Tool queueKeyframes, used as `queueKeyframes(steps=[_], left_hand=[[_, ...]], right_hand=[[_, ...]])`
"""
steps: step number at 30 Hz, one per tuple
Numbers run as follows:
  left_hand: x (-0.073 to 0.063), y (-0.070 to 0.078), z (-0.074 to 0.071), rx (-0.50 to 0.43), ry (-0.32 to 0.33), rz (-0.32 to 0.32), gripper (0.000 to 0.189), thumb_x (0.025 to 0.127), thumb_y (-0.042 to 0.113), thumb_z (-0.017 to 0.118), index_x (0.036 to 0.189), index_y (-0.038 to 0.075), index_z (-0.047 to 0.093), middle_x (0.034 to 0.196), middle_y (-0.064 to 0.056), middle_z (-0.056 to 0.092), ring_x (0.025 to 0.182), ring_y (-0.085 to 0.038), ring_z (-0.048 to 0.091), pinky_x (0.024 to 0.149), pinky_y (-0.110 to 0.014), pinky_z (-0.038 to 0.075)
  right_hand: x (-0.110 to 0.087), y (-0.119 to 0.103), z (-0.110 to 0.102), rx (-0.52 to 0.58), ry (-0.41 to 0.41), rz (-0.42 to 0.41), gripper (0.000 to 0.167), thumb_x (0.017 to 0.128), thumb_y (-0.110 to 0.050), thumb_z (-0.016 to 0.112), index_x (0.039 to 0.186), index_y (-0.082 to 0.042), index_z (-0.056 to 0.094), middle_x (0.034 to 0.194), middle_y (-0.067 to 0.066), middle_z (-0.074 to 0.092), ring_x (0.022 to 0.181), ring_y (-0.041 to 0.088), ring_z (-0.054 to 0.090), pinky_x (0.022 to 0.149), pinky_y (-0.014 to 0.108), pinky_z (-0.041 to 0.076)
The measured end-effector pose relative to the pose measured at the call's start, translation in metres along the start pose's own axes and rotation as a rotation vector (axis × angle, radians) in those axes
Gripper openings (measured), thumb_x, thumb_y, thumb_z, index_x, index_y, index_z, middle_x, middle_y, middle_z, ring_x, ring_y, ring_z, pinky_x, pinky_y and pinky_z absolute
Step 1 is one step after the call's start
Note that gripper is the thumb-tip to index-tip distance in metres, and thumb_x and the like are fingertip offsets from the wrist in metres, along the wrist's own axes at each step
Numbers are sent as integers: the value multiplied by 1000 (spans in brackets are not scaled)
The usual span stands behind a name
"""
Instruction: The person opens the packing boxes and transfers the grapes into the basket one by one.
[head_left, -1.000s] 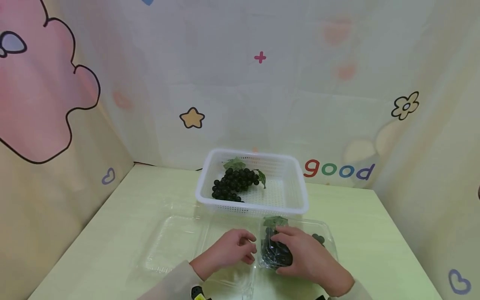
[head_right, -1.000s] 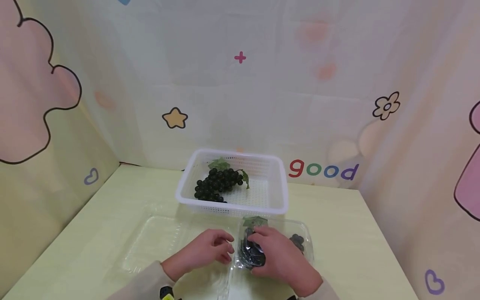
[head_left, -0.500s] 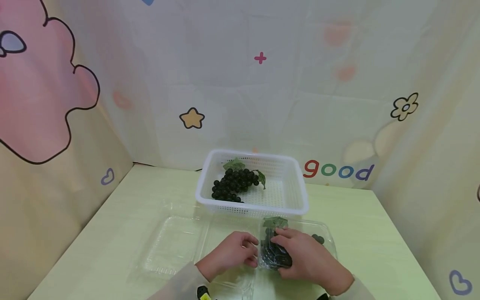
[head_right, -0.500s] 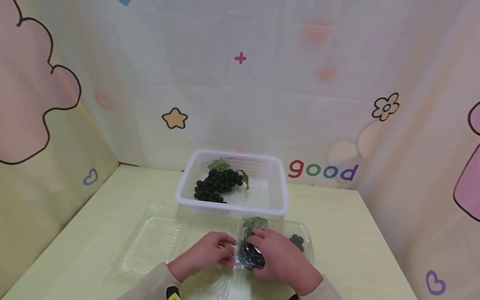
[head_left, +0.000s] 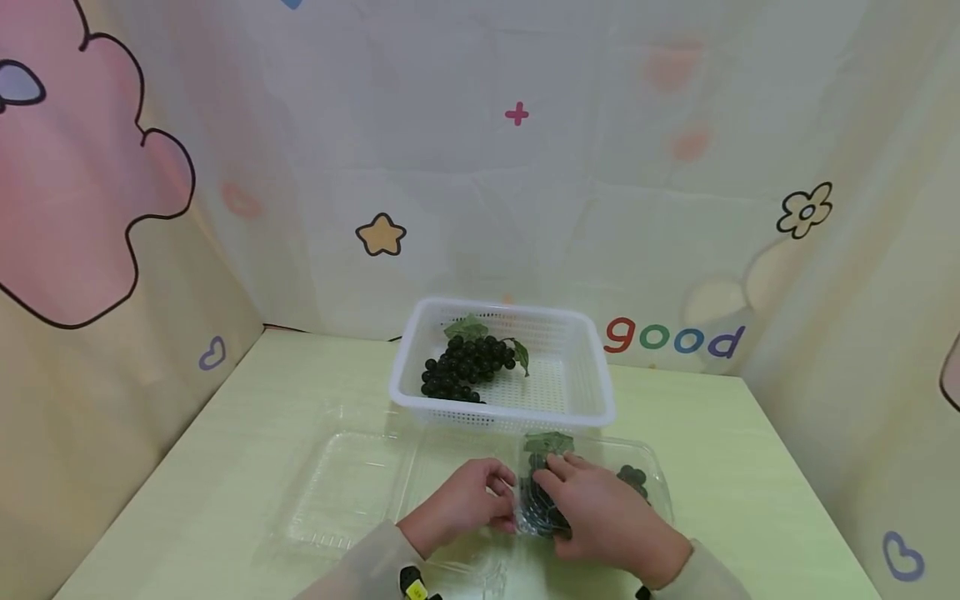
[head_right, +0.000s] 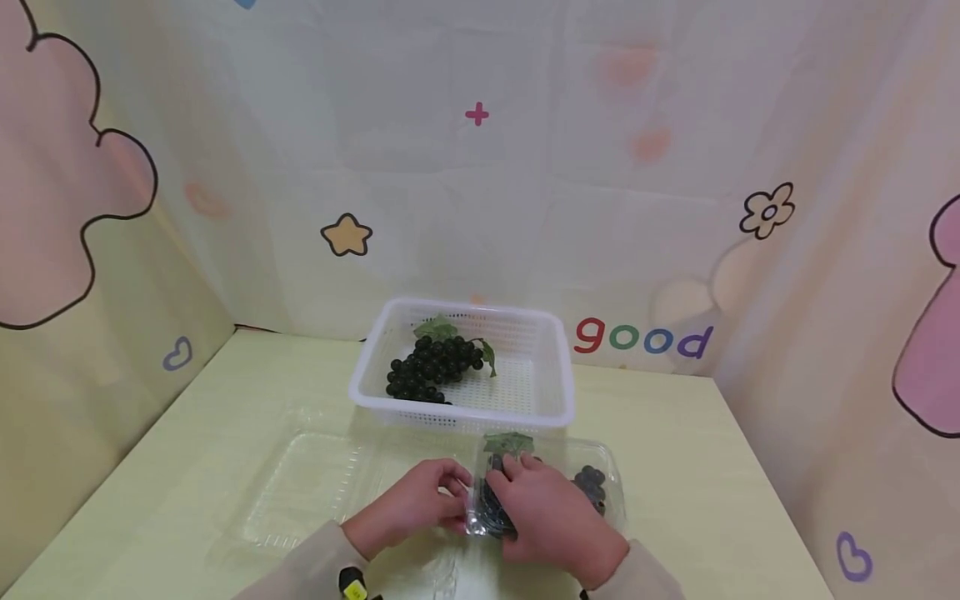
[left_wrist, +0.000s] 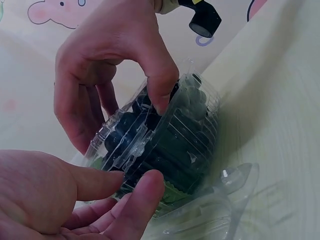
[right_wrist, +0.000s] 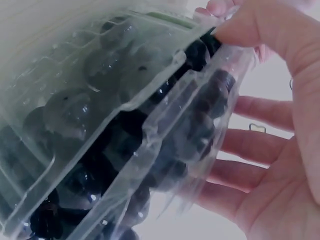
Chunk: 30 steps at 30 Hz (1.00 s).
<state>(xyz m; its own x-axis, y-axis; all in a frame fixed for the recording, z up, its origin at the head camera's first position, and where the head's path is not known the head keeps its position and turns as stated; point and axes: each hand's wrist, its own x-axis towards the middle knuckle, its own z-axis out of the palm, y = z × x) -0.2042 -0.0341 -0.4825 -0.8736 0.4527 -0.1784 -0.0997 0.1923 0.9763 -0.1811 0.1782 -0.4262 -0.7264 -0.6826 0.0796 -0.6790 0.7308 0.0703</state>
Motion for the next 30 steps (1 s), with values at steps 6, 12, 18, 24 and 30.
queueKeyframes(steps=[6,12,18,24,30], left_hand=[[3,-2,0,-59,-19,-30,22,94,-4,66,114,-4,59,90,-12,67,68,-19,72,68,-38,64],[7,-6,1,-82,-27,-31,22,94,-5,65,115,-6,57,90,-12,66,70,-18,72,69,-38,64],[9,-8,2,-74,-35,-33,21,95,-2,67,113,-2,57,89,-11,66,69,-18,71,65,-36,64],[9,-6,0,-61,-53,-36,22,95,-5,63,115,0,55,92,-12,65,71,-19,70,65,-34,63],[9,-6,2,-95,-64,-46,25,96,-5,62,118,1,53,93,-12,65,70,-21,72,66,-36,64]], right_hand=[[3,-5,1,-48,30,-21,51,62,-29,84,105,-12,61,96,-1,57,84,17,52,78,33,55],[5,-7,2,-53,28,-7,48,63,-31,84,101,-12,62,93,-1,56,81,17,51,76,33,54],[6,-8,0,-38,3,16,47,66,-36,85,99,-12,63,90,-1,57,78,17,52,72,32,53],[9,-8,-2,-17,1,12,40,64,-32,82,92,-11,63,81,-2,54,69,17,49,63,31,49],[11,-5,-1,15,-21,35,40,62,-31,82,92,-12,63,81,-3,54,70,17,51,60,30,49]])
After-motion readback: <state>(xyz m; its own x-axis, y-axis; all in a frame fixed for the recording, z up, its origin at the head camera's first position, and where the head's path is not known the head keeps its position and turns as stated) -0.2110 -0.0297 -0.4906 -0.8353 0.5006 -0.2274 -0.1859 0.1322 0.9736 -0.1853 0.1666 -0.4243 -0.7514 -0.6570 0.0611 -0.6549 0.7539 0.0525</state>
